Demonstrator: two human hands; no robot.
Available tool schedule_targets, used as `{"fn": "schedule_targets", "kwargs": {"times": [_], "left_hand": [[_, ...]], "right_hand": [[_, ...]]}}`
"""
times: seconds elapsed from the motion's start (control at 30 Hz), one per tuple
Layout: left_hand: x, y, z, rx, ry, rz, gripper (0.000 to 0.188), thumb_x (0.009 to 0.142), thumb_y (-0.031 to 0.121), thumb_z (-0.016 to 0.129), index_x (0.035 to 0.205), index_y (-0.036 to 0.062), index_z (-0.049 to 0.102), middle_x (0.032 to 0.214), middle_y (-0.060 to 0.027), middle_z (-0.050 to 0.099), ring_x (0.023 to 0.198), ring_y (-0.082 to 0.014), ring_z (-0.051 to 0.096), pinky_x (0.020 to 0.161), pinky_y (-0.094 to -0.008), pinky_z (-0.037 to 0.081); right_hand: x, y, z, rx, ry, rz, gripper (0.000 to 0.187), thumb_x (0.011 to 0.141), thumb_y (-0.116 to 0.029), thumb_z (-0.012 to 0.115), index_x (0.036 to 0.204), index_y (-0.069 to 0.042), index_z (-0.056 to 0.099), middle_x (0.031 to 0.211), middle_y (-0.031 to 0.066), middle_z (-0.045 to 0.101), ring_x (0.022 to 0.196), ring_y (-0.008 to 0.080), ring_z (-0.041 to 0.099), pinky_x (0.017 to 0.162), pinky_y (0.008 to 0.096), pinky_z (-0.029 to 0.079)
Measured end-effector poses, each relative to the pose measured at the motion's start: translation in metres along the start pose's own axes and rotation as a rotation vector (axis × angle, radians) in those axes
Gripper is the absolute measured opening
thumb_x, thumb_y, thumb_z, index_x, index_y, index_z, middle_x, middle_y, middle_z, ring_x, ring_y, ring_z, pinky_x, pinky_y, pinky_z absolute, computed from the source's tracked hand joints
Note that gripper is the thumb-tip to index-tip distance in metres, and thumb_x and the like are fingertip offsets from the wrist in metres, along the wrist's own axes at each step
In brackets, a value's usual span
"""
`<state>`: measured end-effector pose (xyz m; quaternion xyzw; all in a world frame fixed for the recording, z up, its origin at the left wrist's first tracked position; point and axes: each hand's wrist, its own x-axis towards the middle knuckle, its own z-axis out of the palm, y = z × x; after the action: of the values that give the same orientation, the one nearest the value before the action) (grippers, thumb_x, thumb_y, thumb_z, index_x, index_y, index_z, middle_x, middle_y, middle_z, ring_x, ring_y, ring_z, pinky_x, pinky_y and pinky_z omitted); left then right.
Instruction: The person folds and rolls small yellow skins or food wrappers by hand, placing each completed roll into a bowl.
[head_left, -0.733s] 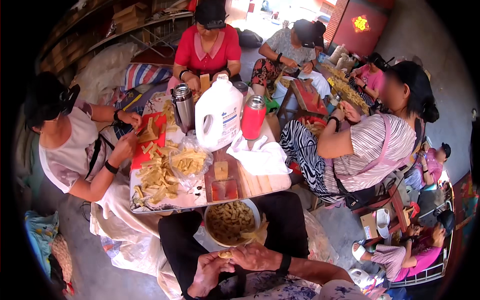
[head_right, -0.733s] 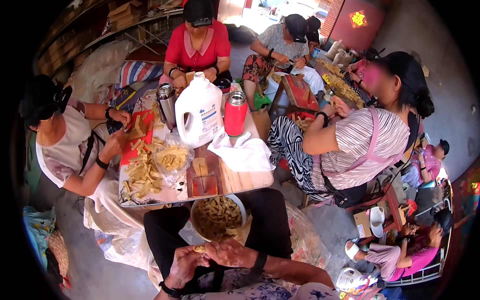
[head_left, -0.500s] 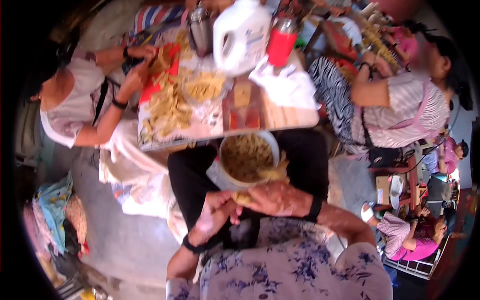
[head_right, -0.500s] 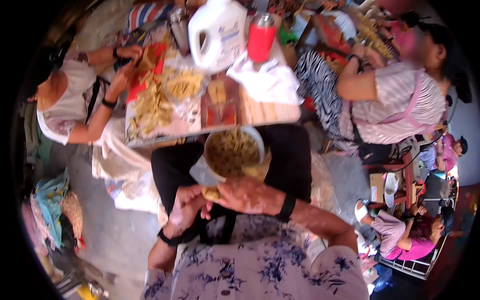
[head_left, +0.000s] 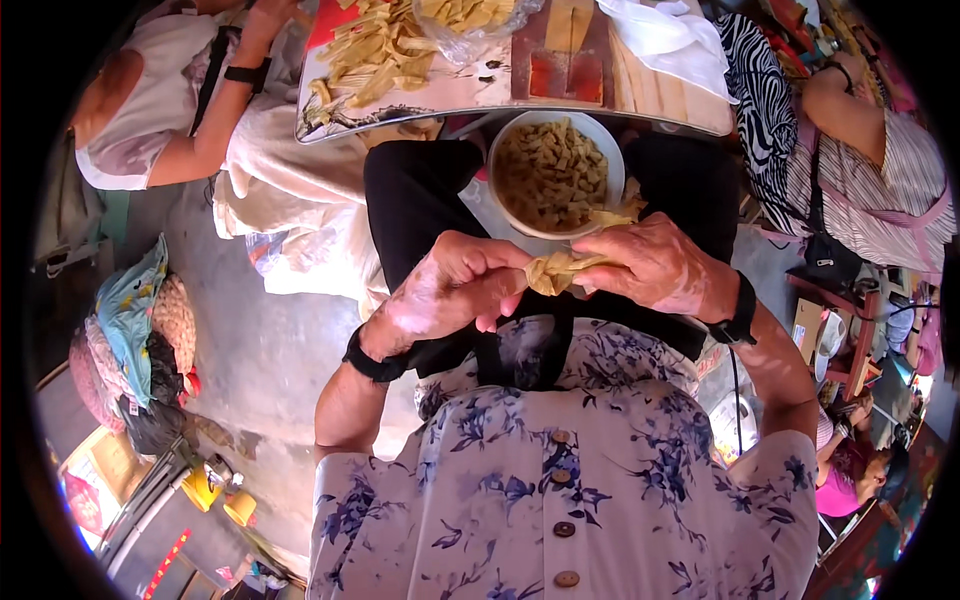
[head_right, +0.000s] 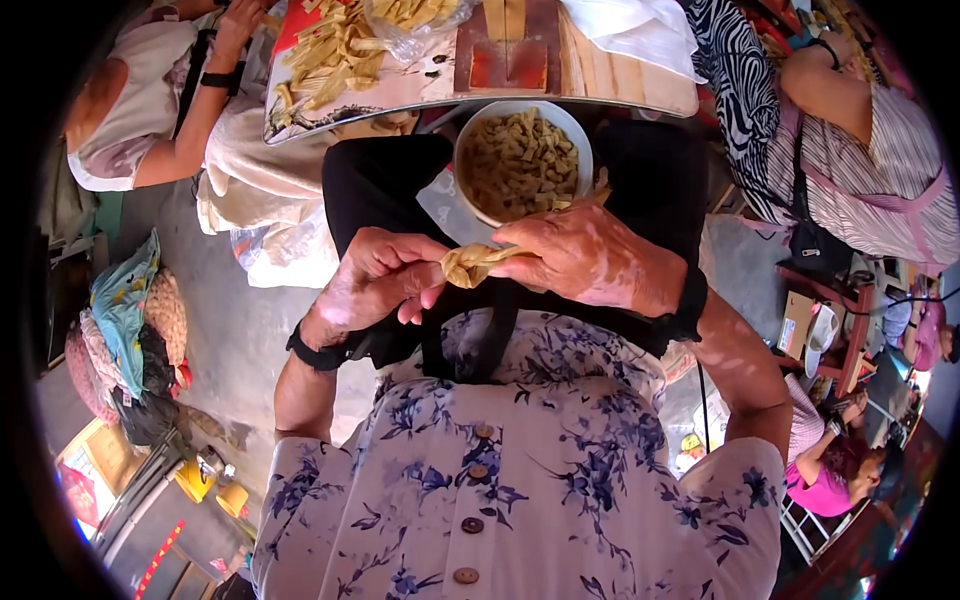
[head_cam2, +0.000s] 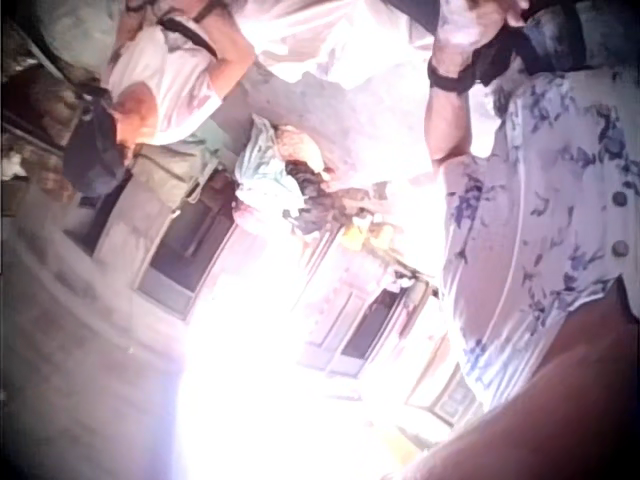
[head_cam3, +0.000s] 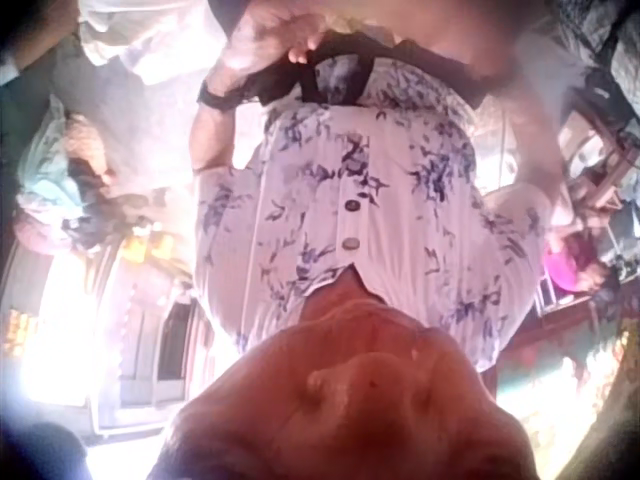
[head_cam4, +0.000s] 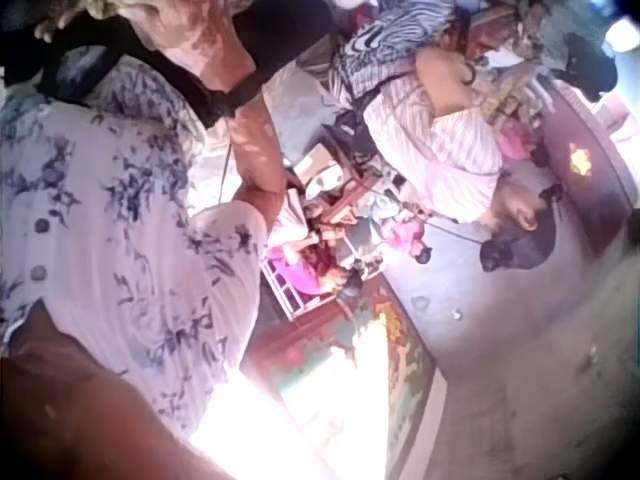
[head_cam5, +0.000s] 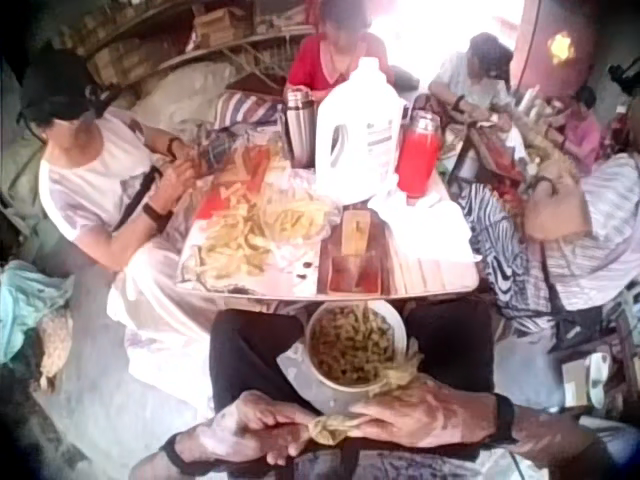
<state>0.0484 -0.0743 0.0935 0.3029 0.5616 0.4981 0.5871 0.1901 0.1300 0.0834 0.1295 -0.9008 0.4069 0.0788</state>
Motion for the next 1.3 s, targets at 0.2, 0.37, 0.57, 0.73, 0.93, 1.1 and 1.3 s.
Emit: {"fn": "schedule_targets", "kwargs": {"times": [0.2,0.37,0.57,0.73,0.93,1.1,1.3], "left_hand": [[-0.009,-0.001,-0.014,-0.041,-0.07,-0.07,0.014,0.09,0.0,0.05,0.1,-0.0051,0.058,0.071,-0.0054,0.06,0.054,-0.0084,0.057,0.048,-0.019,0.045],[-0.002,-0.009,-0.018,-0.074,-0.117,-0.032,0.024,0.087,0.009,0.059,0.107,-0.0039,0.057,0.086,-0.0081,0.063,0.075,-0.0118,0.06,0.065,-0.0222,0.049],[0.016,-0.003,-0.012,0.436,0.049,0.245,0.053,0.069,0.008,0.076,0.116,-0.001,0.054,0.11,-0.0122,0.058,0.104,-0.0197,0.055,0.091,-0.0303,0.042],[0.039,-0.014,0.012,0.467,0.097,0.466,0.035,0.076,0.004,0.069,0.109,-0.0021,0.057,0.095,-0.0129,0.063,0.079,-0.0205,0.062,0.066,-0.0299,0.051],[0.036,-0.01,0.018,0.545,0.06,0.477,0.013,0.086,0.008,0.058,0.089,-0.0041,0.058,0.073,-0.012,0.058,0.061,-0.026,0.057,0.053,-0.0321,0.044],[0.001,0.012,0.007,0.518,0.061,0.324,0.018,0.088,0.012,0.055,0.076,-0.0007,0.057,0.063,-0.0083,0.055,0.052,-0.0189,0.052,0.048,-0.0277,0.038],[0.018,0.03,-0.023,0.398,0.388,0.188,0.021,0.091,0.018,0.055,0.083,-0.0007,0.06,0.068,0.0034,0.052,0.058,-0.0019,0.039,0.051,-0.0164,0.029]], "right_hand": [[-0.005,0.003,-0.007,0.161,-0.012,0.032,0.011,0.079,-0.006,0.065,0.084,0.002,0.061,0.071,0.0126,0.063,0.06,0.0265,0.063,0.051,0.0308,0.047],[-0.004,0.012,-0.003,0.32,-0.004,0.127,0.011,0.084,-0.009,0.061,0.085,0.002,0.061,0.067,0.0115,0.06,0.056,0.0215,0.058,0.05,0.0287,0.043],[-0.001,0.021,0.002,0.39,0.002,0.214,0.017,0.087,-0.014,0.059,0.082,0.002,0.06,0.057,0.0089,0.052,0.047,0.0131,0.047,0.044,0.0263,0.035],[0.0,0.019,0.0,0.444,-0.002,0.29,0.017,0.087,-0.015,0.059,0.081,0.001,0.06,0.057,0.0084,0.051,0.048,0.0118,0.047,0.044,0.0261,0.035],[-0.01,0.018,-0.008,0.351,-0.054,0.209,0.018,0.086,-0.015,0.06,0.079,0.001,0.059,0.057,0.009,0.051,0.048,0.0136,0.047,0.045,0.0268,0.035],[-0.011,0.001,-0.005,0.383,-0.071,0.11,0.016,0.087,-0.014,0.059,0.08,0.0,0.06,0.057,0.0092,0.05,0.046,0.0175,0.048,0.043,0.0297,0.035],[0.029,0.024,-0.013,0.21,0.066,0.097,0.021,0.09,-0.016,0.054,0.076,0.0,0.054,0.056,0.0106,0.043,0.045,0.0206,0.043,0.044,0.0321,0.034]]}}
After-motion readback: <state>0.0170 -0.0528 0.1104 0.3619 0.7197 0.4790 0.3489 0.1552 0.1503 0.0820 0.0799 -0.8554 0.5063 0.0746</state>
